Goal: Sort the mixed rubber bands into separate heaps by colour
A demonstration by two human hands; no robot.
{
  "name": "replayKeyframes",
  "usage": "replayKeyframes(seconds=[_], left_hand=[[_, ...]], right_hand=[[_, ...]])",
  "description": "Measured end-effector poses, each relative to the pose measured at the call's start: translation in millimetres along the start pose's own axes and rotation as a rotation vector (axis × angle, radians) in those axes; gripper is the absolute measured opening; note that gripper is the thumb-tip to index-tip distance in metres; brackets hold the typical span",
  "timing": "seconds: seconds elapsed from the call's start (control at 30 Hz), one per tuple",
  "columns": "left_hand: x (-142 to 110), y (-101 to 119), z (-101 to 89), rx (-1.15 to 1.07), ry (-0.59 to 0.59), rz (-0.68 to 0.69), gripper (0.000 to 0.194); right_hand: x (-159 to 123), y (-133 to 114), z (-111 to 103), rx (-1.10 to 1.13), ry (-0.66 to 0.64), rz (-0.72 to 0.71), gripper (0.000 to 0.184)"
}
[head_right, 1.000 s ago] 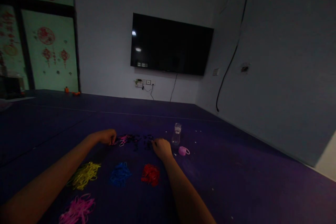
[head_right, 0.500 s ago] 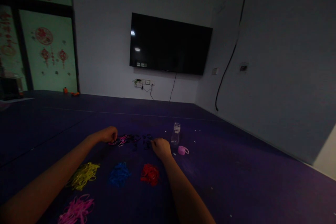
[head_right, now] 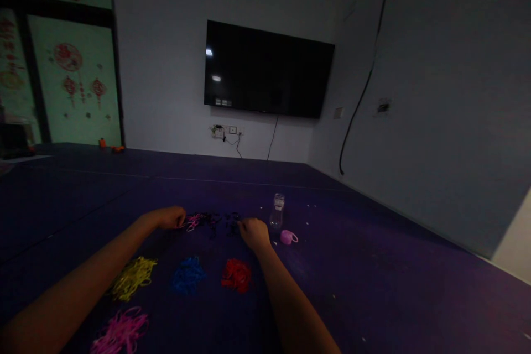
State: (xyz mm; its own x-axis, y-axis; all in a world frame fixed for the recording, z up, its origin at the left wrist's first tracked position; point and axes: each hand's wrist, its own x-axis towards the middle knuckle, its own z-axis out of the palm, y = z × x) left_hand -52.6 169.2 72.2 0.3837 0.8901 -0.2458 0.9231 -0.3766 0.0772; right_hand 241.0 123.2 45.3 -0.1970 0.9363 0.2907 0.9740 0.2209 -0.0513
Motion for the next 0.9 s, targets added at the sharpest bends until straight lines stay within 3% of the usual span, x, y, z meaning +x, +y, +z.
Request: replayKeyframes(seconds=[0.5, 0.9], left_hand=[[-5.2, -1.9, -11.5, -0.049, 0.032, -0.002, 0.012], [-5.7, 3.3, -6.5, -0.003, -0.002, -0.004, 0.016]], right_hand=[[0.7, 0.3, 0.6, 0.008, 0.007, 0.003, 0.036], [0.0, -1.7, -1.7, 0.008, -0.005, 0.009, 0.038]])
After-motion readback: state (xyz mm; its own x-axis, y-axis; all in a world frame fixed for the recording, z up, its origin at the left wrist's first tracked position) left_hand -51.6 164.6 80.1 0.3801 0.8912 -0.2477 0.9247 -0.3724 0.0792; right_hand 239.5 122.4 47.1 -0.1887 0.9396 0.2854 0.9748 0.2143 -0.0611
